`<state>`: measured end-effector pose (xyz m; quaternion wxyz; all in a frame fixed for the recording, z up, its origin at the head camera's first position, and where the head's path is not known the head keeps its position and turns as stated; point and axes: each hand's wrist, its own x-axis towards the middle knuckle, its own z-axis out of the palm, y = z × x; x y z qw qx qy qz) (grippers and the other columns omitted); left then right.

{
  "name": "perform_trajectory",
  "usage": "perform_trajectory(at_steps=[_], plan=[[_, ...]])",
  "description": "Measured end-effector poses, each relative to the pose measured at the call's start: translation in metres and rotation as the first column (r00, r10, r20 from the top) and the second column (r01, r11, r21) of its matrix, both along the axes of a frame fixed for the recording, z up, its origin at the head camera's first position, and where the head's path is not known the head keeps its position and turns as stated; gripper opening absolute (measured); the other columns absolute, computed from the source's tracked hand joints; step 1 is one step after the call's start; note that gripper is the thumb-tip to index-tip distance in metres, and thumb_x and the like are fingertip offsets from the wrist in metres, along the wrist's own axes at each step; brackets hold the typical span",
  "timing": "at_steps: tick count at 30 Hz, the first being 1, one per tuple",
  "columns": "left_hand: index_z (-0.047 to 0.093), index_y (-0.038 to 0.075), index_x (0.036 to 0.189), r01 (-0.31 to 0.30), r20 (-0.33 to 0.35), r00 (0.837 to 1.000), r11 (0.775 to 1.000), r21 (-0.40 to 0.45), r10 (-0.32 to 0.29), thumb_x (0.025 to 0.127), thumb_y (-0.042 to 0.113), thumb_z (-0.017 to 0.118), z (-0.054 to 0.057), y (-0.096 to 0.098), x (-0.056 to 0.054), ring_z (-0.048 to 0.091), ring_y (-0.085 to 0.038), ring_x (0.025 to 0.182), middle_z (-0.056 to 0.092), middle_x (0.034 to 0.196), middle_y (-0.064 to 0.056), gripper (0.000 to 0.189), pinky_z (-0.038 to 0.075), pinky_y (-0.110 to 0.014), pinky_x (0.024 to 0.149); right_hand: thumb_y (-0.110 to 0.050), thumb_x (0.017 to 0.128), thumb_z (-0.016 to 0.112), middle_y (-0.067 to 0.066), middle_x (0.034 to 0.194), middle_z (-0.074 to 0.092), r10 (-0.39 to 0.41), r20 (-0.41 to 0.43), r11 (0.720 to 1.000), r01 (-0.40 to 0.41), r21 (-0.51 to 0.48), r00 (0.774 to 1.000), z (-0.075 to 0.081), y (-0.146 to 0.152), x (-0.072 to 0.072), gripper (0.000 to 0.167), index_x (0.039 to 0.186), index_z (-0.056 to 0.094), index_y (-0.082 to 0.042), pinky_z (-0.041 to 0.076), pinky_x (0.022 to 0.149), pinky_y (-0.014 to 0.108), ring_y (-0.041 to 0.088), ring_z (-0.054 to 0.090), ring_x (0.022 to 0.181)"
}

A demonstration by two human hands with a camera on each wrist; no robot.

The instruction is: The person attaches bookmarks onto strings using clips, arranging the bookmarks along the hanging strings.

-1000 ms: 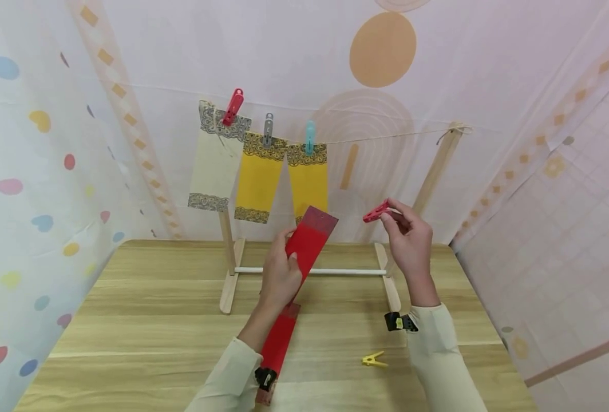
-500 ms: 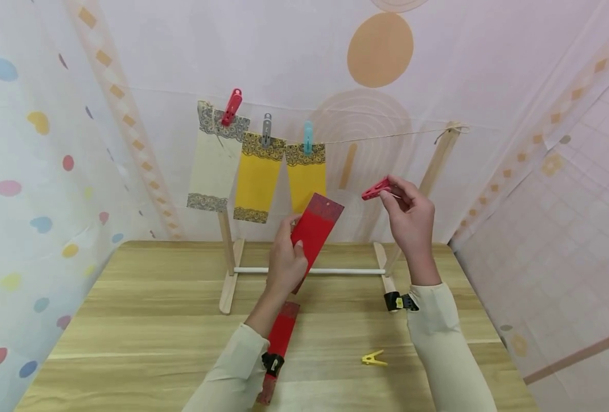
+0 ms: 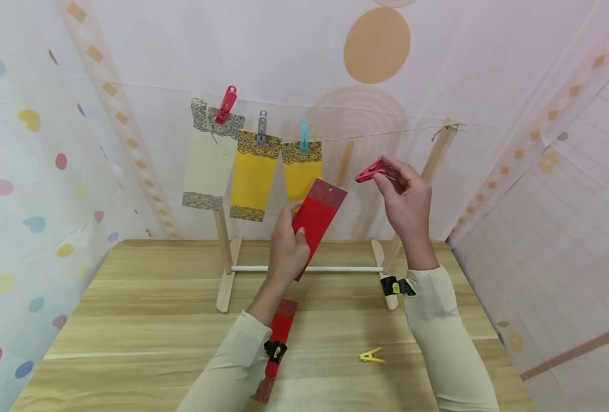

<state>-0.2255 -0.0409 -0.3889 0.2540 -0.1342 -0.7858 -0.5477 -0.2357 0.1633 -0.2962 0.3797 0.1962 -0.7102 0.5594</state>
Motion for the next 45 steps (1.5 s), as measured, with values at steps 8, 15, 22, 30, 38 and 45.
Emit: perform_trajectory(at_steps=[8, 15, 22, 30, 38, 45], plan=[[0.046, 0.001, 0.140, -0.022, -0.045, 0.999, 1.000, 0.007, 0.022, 0.091, -0.014, 0.053, 0.007, 0.004, -0.004, 0.057, -0.034, 0.109, 0.058, 0.126, -0.020, 0.052, 0.052, -0.050, 0.088, 0.007, 0.090, 0.071, 0.023, 0.114, 0.070, 0.019, -0.006, 1.000, -0.019, 0.013, 1.000, 0.008, -0.002, -0.004, 0.033, 0.123, 0.067, 0.010, 0.053, 0.083, 0.019, 0.004, 0.067, 0.097], [0.046, 0.001, 0.140, -0.008, -0.065, 0.998, 1.000, -0.002, 0.008, 0.091, -0.014, 0.053, 0.012, 0.009, -0.008, 0.056, -0.033, 0.110, 0.057, 0.128, -0.019, 0.052, 0.051, -0.049, 0.090, 0.007, 0.090, 0.071, 0.024, 0.114, 0.071, -0.003, -0.016, 1.000, 0.004, 0.016, 1.000, 0.013, 0.003, -0.005, 0.033, 0.122, 0.067, 0.010, 0.053, 0.083, 0.018, 0.001, 0.067, 0.096], [0.046, 0.002, 0.141, -0.012, -0.061, 0.998, 1.000, -0.001, 0.011, 0.092, -0.013, 0.053, 0.016, 0.010, -0.009, 0.056, -0.032, 0.110, 0.057, 0.129, -0.019, 0.052, 0.050, -0.049, 0.091, 0.008, 0.089, 0.071, 0.024, 0.115, 0.070, 0.004, -0.029, 1.000, -0.004, 0.011, 1.000, 0.017, 0.004, -0.006, 0.033, 0.122, 0.067, 0.011, 0.054, 0.083, 0.019, 0.001, 0.067, 0.097], [0.046, 0.003, 0.140, -0.008, -0.058, 0.998, 1.000, 0.006, 0.009, 0.092, -0.013, 0.053, 0.022, 0.012, -0.009, 0.056, -0.032, 0.110, 0.057, 0.128, -0.019, 0.052, 0.050, -0.050, 0.091, 0.008, 0.089, 0.072, 0.023, 0.116, 0.070, 0.007, -0.036, 1.000, -0.006, 0.018, 0.999, 0.020, 0.004, -0.007, 0.034, 0.122, 0.068, 0.010, 0.054, 0.084, 0.020, 0.008, 0.069, 0.099], [0.046, 0.002, 0.141, 0.000, -0.085, 0.996, 1.000, 0.006, 0.001, 0.092, -0.015, 0.051, 0.024, 0.012, -0.010, 0.057, -0.032, 0.110, 0.057, 0.128, -0.020, 0.053, 0.050, -0.050, 0.090, 0.007, 0.089, 0.072, 0.022, 0.117, 0.070, 0.001, -0.026, 1.000, 0.000, 0.027, 1.000, 0.022, 0.003, -0.006, 0.035, 0.123, 0.068, 0.009, 0.054, 0.085, 0.021, 0.017, 0.070, 0.101], [0.045, 0.002, 0.141, -0.006, -0.103, 0.995, 1.000, -0.010, 0.005, 0.092, -0.014, 0.052, 0.026, 0.013, -0.011, 0.056, -0.032, 0.110, 0.056, 0.129, -0.019, 0.052, 0.050, -0.050, 0.090, 0.007, 0.088, 0.073, 0.022, 0.118, 0.070, 0.017, -0.032, 0.999, -0.016, 0.028, 0.999, 0.024, 0.002, -0.009, 0.036, 0.123, 0.067, 0.010, 0.054, 0.088, 0.024, 0.024, 0.070, 0.104]])
